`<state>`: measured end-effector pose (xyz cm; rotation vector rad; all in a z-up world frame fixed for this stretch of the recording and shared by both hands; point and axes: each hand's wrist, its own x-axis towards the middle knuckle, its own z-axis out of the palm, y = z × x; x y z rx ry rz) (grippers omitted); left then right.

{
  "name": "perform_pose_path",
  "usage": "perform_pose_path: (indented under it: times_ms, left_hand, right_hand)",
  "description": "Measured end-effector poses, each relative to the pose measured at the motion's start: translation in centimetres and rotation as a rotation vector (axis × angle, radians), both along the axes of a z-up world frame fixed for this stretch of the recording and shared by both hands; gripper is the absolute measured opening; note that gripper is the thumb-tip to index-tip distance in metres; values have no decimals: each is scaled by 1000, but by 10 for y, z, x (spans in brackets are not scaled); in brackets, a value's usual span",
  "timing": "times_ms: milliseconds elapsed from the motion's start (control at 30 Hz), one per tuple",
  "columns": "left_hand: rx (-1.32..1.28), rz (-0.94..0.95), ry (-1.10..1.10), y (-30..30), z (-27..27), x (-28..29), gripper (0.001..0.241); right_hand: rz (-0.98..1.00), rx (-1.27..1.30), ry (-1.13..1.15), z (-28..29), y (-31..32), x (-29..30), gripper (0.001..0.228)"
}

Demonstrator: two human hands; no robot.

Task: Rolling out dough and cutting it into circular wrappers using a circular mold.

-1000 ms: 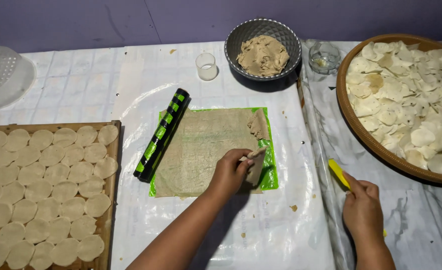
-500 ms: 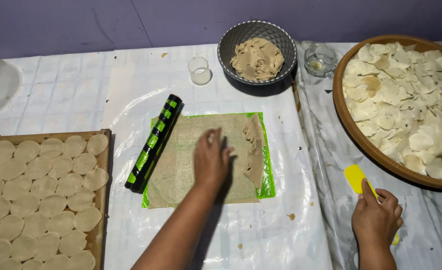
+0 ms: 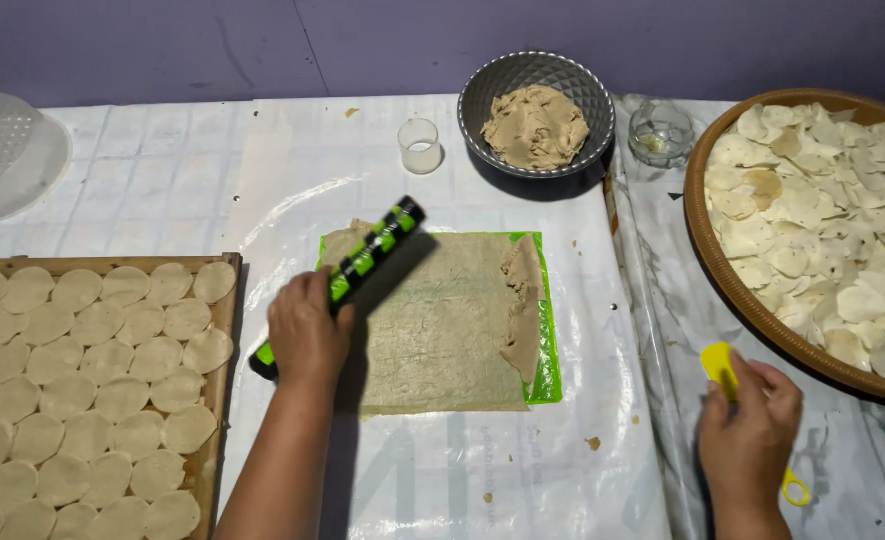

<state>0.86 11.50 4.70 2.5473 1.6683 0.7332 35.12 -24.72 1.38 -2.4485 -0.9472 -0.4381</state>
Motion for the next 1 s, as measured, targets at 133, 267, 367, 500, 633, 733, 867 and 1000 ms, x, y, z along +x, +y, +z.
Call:
perform_pose_path:
  times_ms: [133,267,367,500,633,733,867,1000]
  left_hand:
    - [-199,-347,-145,-57,18,36,63]
    - [-320,-659,-105,-76,12,74,59]
    - [-361,-712,-35,-80,0,85,57]
    - [-113,-726,-99,-83,-23,78,59]
    - [-85,-675,26,-79,-34,85,54]
    - [-144,-598,63,-63,-39,106,52]
    - [-274,-498,165,-22,-42,139,55]
    - [-386,-419,181,17,-40,170,63]
  right_hand:
    - [337,98,52,60,73,-56,45]
    - [630,-271,-42,75,134,-67,72]
    - [602,-568,85,66,146,-63,66]
    - [488,-636,125,27,126,-69,64]
    - [440,-493,72,-17,132,-62,67]
    - [349,-517,7,-23,157,-48,67]
    - [269,-554,39,-18,213,-16,61]
    - [302,-438,75,-11,260,13,66]
